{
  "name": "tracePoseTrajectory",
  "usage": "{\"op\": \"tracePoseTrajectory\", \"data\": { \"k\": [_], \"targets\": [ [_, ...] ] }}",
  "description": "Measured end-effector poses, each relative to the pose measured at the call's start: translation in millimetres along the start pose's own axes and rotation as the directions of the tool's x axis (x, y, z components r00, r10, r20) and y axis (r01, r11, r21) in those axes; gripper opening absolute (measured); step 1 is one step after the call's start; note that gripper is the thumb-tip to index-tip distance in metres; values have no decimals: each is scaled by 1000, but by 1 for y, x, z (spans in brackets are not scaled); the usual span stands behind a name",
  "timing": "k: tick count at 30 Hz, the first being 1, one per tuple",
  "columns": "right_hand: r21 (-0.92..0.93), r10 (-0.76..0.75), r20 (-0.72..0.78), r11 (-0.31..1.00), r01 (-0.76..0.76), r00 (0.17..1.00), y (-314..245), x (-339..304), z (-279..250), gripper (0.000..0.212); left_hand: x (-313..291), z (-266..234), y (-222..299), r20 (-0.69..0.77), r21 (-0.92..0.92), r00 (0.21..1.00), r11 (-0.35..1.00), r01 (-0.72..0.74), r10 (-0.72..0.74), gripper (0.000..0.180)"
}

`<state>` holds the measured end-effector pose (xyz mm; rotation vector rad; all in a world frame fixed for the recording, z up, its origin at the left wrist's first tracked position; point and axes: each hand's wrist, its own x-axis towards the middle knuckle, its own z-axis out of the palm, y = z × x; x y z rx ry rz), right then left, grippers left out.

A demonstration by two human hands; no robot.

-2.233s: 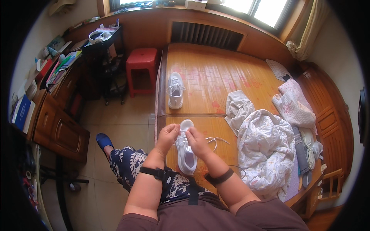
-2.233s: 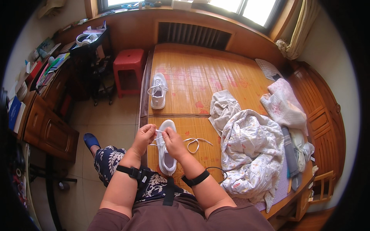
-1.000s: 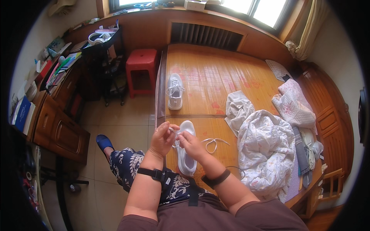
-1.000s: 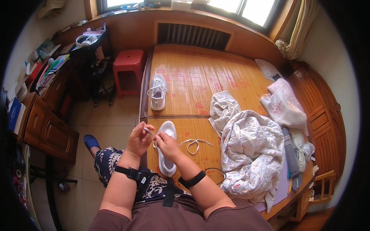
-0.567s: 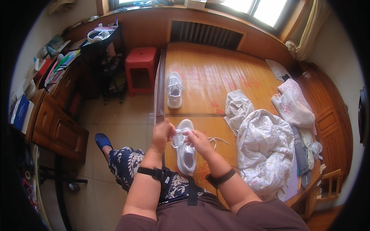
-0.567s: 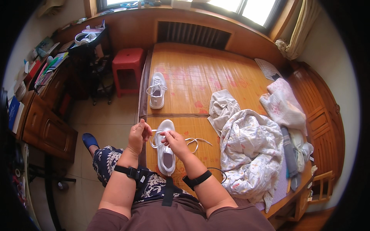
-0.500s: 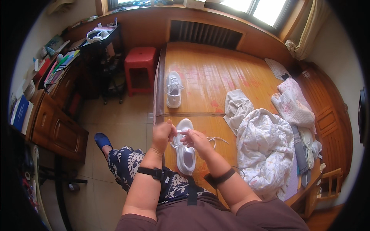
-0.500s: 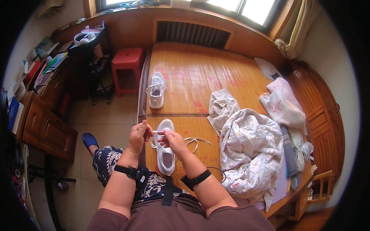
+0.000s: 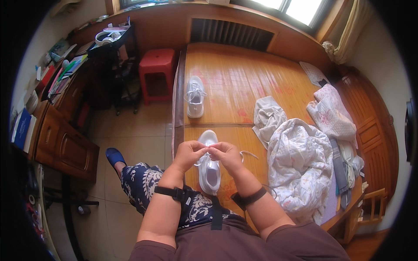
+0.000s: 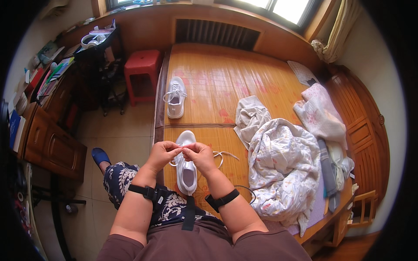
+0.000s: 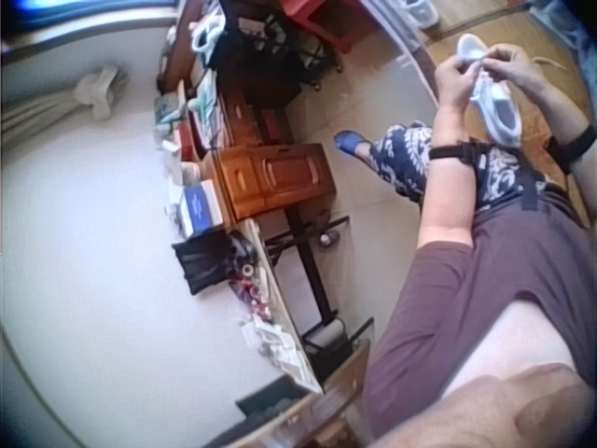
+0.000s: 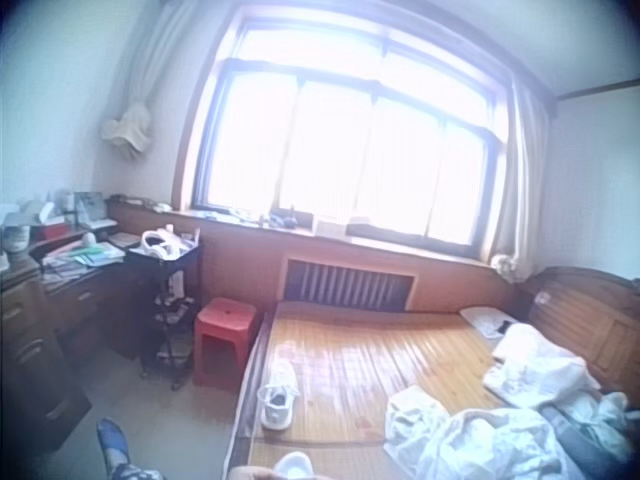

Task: The person laces a white shoe by hand while sitting, threading and pulling the laces through the eyelets.

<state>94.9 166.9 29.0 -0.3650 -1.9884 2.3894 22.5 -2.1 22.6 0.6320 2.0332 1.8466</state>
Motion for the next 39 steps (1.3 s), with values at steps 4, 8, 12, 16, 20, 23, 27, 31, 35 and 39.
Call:
{"op": "tracePoseTrajectory", "data": {
  "k": [4,8,12,16,20,23,27,31,35,39],
  "targets": [
    [-52,-50,-10,997,49,999,9,0,-7,13,1,3,-6,63,16,985,987,159,-160,19],
    [-70,-33,-114,997,26,993,14,1,-15,15,3,8,-11,46,32,984,985,169,-171,18],
    [-473,-169,-227,880,43,959,37,-2,-27,24,8,10,-38,-10,-11,982,982,187,-187,17],
    [-857,-272,-158,516,5,949,32,-29,-5,32,6,16,-42,-39,219,975,950,222,-219,17],
    [-897,-269,-172,441,-38,948,47,-25,-12,23,6,22,-34,-45,398,976,892,213,-212,20],
    [-884,-285,-197,466,-44,938,50,-21,-12,21,5,25,-39,-72,444,977,871,212,-201,19],
    [-797,-229,-306,592,-117,924,55,-18,-13,21,5,33,-37,-72,482,980,853,199,-188,18],
    [-697,-170,-349,705,-134,921,61,-15,-18,23,6,38,-40,-57,475,987,865,162,-154,18],
    [-635,-117,-334,761,-132,935,68,-11,-28,22,7,42,-44,-35,476,985,864,164,-168,19],
    [-370,120,-297,900,-230,947,68,-7,-36,22,10,42,-46,-36,430,972,875,223,-231,19]
  ]
}}
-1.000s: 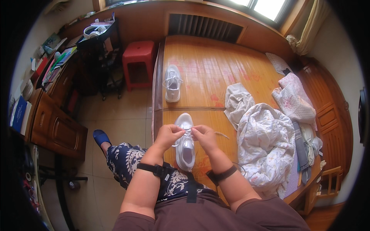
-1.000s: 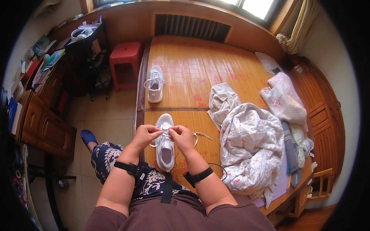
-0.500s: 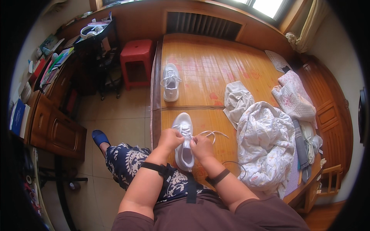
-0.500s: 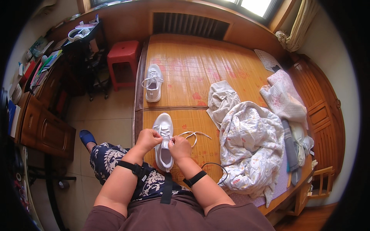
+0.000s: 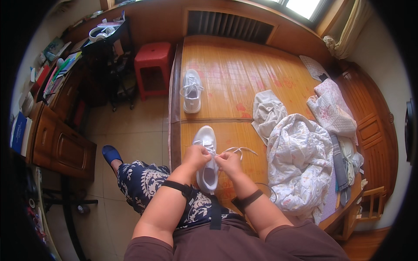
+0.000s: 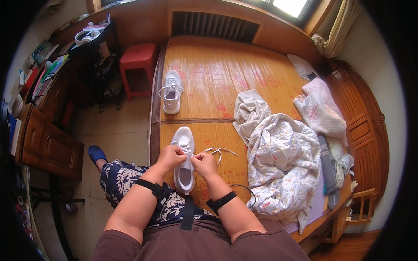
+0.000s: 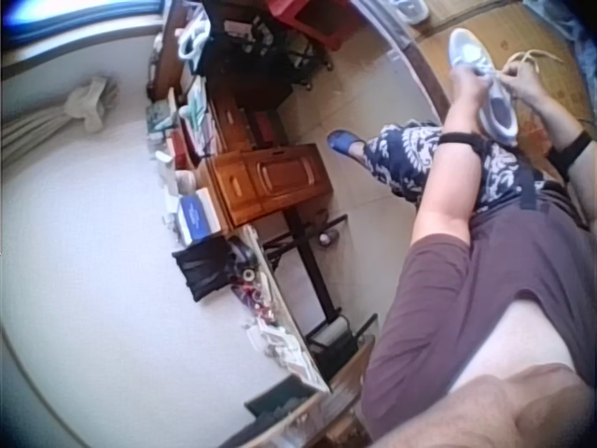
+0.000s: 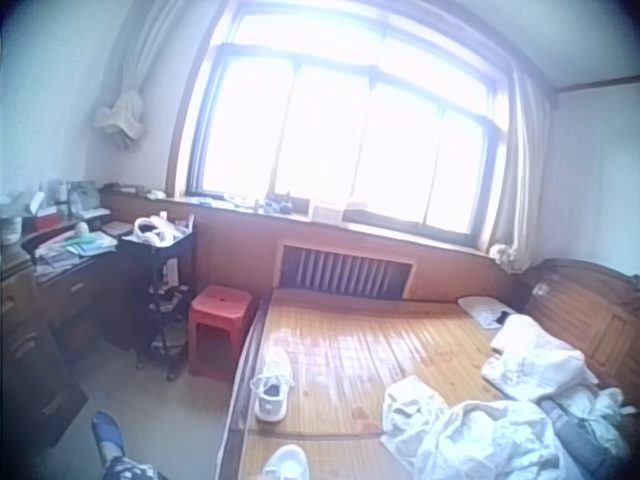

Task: The person laces a white shoe by hand while sitting, threading and pulling the laces through the eyelets.

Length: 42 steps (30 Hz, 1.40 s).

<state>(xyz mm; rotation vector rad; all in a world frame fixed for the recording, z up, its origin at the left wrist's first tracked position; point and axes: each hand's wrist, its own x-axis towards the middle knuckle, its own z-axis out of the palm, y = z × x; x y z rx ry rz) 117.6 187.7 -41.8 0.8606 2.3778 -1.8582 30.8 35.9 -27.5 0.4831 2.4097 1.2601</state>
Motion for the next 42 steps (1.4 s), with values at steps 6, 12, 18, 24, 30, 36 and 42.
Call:
{"op": "tracePoseTrajectory", "data": {
  "k": [6,12,18,24,30,36,42],
  "targets": [
    [152,148,111,975,-164,983,-7,-4,-7,22,3,2,-6,21,-41,999,999,26,-25,17],
    [189,172,135,962,-196,976,-10,-6,-8,21,6,7,-13,77,-176,994,980,88,-76,13],
    [178,129,62,974,-138,990,-3,-3,-2,18,8,10,-18,116,-173,990,980,95,-75,20],
    [-47,-101,-93,994,97,991,-2,-9,6,15,7,7,-13,143,-132,988,988,77,-57,17],
    [-404,-474,-149,830,385,868,-15,-22,10,13,6,7,-19,133,-175,990,983,64,-41,11],
    [17,-162,-128,986,166,978,4,-8,8,13,11,11,-26,174,-212,985,976,59,-22,17],
    [-114,-262,-127,962,248,957,-8,-14,4,13,9,11,-22,180,-201,984,979,46,-10,11]
  ]
}}
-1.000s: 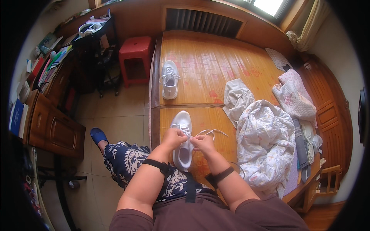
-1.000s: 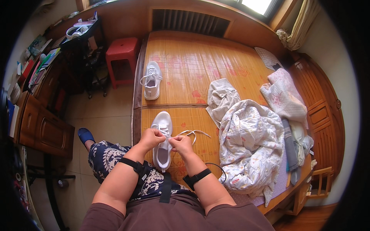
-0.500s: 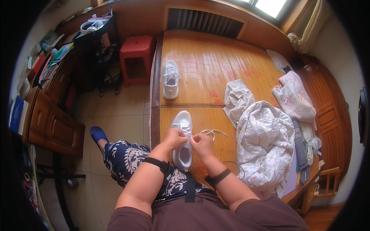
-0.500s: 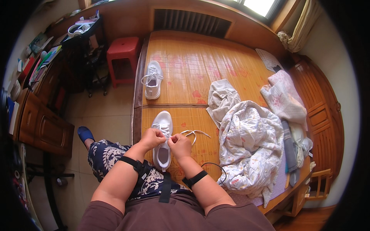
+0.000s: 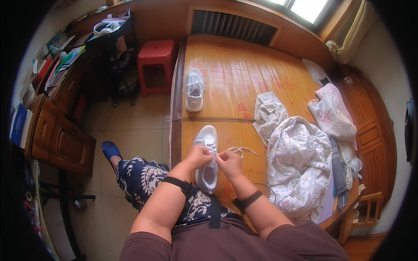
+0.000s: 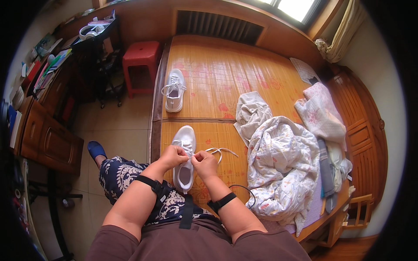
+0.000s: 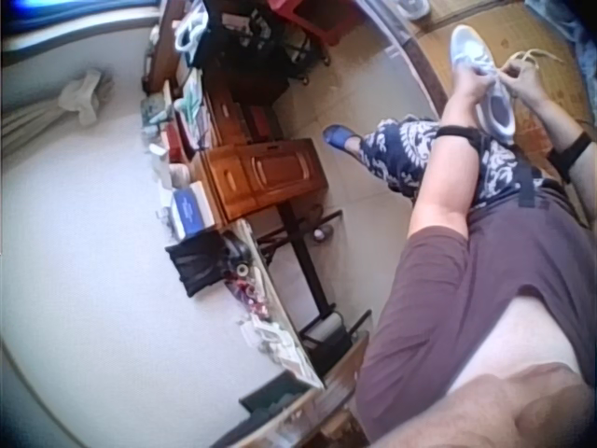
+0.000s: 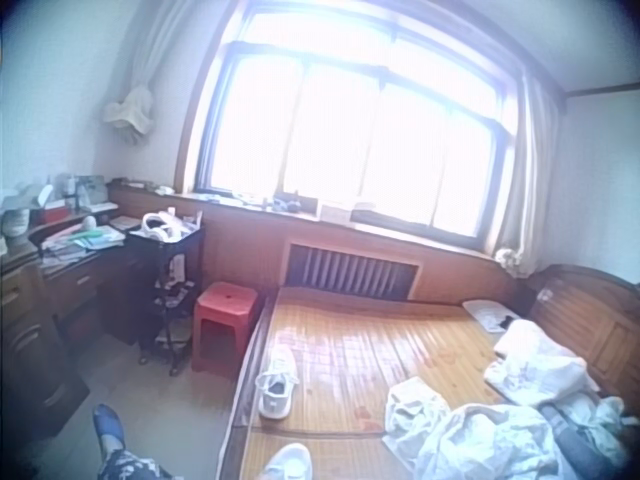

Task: The person laces a white shoe by hand while sitting, threading and pulling the laces through the eyelets.

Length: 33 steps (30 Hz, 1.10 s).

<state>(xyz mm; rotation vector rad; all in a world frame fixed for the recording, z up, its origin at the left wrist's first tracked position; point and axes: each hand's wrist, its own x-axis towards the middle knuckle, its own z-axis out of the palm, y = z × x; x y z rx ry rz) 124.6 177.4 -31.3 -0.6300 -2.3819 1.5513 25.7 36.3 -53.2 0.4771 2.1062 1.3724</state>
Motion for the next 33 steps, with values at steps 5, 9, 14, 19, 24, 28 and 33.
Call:
{"op": "tracePoseTrajectory", "data": {
  "k": [5,9,14,19,24,28,33],
  "targets": [
    [-198,-109,-24,975,102,994,-13,-2,-2,12,0,3,-5,-35,-1,999,1000,-7,7,11],
    [9,42,5,999,-42,999,-2,0,-1,11,0,2,-1,-4,11,1000,1000,1,-1,11],
    [136,120,65,982,-128,991,6,2,1,11,-3,0,7,37,110,999,994,-3,-1,14],
    [-117,-63,25,991,65,998,1,3,1,12,0,4,-5,-65,49,998,999,-16,19,12],
    [-113,-24,-14,993,22,1000,6,1,3,13,-1,3,1,-61,19,998,1000,-25,26,10],
    [39,100,-18,994,-99,995,12,1,5,14,-5,2,10,-52,24,999,1000,0,1,10],
    [129,127,-10,984,-125,992,10,-2,9,13,-5,6,3,-87,16,996,1000,-10,12,10]
  ]
}}
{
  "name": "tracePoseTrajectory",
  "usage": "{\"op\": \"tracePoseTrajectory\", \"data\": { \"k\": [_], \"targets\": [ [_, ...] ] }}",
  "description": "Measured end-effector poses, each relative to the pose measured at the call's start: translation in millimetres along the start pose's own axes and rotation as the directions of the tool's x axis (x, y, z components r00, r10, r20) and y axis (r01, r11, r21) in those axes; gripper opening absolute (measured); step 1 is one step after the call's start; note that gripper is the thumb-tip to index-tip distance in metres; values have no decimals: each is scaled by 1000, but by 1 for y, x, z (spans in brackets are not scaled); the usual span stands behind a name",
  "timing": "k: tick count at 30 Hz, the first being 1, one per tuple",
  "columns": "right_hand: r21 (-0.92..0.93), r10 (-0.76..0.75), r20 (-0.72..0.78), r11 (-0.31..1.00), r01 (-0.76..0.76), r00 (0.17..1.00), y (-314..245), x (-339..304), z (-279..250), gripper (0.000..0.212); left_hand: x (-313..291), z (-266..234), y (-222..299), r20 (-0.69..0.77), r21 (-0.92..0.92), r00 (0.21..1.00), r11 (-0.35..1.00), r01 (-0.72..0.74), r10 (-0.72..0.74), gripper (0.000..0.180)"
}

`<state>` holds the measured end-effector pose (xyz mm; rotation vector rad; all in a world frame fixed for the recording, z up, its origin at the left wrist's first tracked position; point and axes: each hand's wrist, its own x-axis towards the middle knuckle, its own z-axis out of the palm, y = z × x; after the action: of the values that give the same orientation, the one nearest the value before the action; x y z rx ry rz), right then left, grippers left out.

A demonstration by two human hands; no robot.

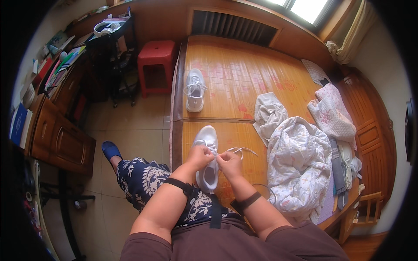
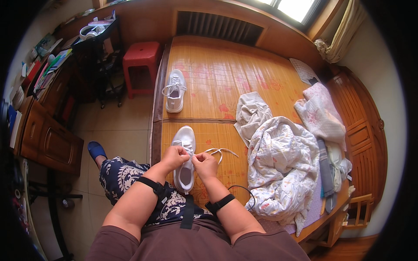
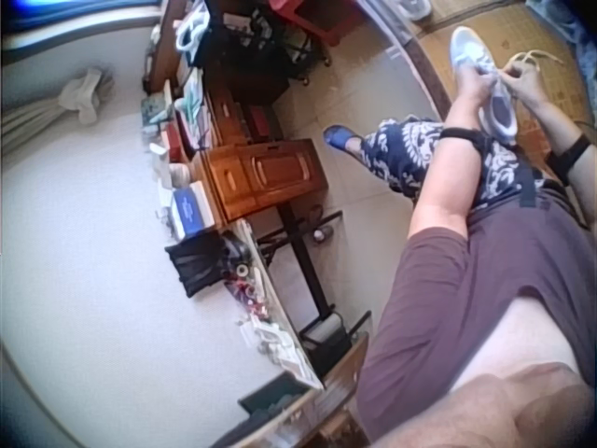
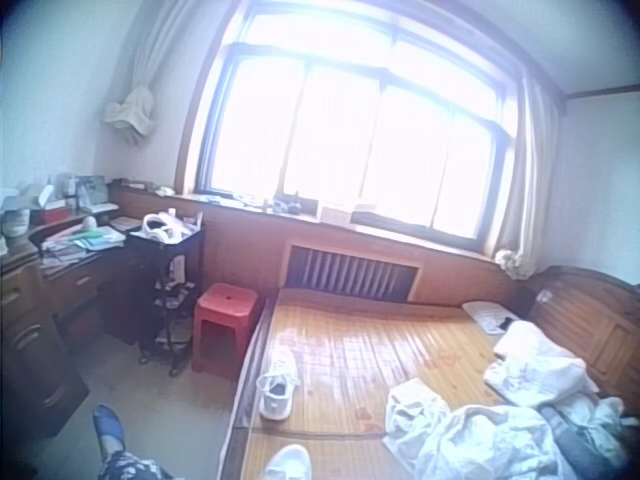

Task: The person laces a white shoe by hand while sitting, threading and pulling the laces through the eyelets.

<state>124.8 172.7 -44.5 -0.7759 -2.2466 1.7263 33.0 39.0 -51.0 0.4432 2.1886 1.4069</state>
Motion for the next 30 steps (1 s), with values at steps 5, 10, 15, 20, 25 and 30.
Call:
{"op": "tracePoseTrajectory", "data": {
  "k": [5,10,15,20,25,30],
  "targets": [
    [-32,6,-40,999,-7,999,5,1,3,15,2,3,-5,-7,-194,998,980,55,-57,9],
    [-61,-9,-73,998,5,997,13,2,2,16,3,4,-3,5,-137,999,990,39,-38,9],
    [-302,-178,-89,943,143,980,-25,-15,5,13,3,0,-6,2,-124,998,991,56,-56,10],
    [-333,-238,-100,923,193,966,-15,-11,5,12,2,-1,-1,50,-261,989,955,144,-136,10],
    [25,94,-15,995,-93,995,1,-1,4,15,4,0,-8,34,-107,996,991,81,-78,11],
    [11,107,-2,994,-107,994,-4,-1,1,14,4,0,-7,31,-58,997,995,77,-75,17]
  ]
}}
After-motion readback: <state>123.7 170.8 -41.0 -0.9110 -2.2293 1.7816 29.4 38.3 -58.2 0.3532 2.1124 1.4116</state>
